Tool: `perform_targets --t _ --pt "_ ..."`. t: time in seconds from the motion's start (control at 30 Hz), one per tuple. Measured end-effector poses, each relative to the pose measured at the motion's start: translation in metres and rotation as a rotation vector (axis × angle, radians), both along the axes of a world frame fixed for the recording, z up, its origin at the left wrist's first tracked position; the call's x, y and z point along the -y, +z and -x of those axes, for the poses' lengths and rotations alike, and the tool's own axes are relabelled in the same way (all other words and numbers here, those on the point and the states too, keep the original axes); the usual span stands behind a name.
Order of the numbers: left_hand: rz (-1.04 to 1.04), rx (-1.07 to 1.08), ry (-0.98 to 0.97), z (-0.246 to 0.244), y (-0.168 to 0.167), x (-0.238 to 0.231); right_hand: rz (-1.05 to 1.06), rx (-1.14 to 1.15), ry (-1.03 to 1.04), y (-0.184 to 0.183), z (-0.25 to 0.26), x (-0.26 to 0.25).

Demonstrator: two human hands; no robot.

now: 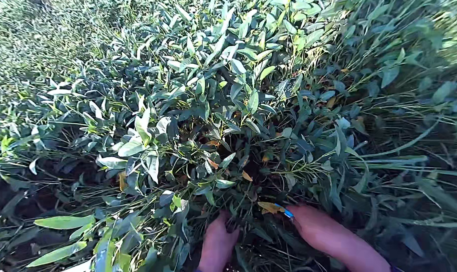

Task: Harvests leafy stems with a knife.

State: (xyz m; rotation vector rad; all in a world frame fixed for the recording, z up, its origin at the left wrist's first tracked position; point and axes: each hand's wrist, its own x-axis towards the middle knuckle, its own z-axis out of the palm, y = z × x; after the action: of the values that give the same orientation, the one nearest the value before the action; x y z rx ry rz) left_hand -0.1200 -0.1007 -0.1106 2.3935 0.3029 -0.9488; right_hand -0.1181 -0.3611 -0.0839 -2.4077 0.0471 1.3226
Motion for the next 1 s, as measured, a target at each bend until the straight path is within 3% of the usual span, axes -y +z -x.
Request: perform_targets --t 0.1,0.33,0.47,0.67,1.0 --pt "-0.051 -0.084 -0.035 0.002 -0.001 0.01 -0.044 0.004 0.058 -0.001 -0.005 -0.006" --pt "0.016 -0.06 0.062 -0.001 0.006 -0.006 -0.136 0.043 0.111 -0.018 -0.025 -0.019" --pt "0.004 -0.061 0.016 0.001 0.006 -0.004 -0.169 0.055 0.134 -0.027 -0.03 -0.025" --pt "-0.016 -0.059 0.049 0.004 0.013 -0.013 -0.21 0.022 0.138 -0.006 -0.023 -0.01" --pt "-0.046 -0.095 -0.04 0.004 0.017 -0.017 0.053 -0.073 0.116 -0.031 0.004 -0.045"
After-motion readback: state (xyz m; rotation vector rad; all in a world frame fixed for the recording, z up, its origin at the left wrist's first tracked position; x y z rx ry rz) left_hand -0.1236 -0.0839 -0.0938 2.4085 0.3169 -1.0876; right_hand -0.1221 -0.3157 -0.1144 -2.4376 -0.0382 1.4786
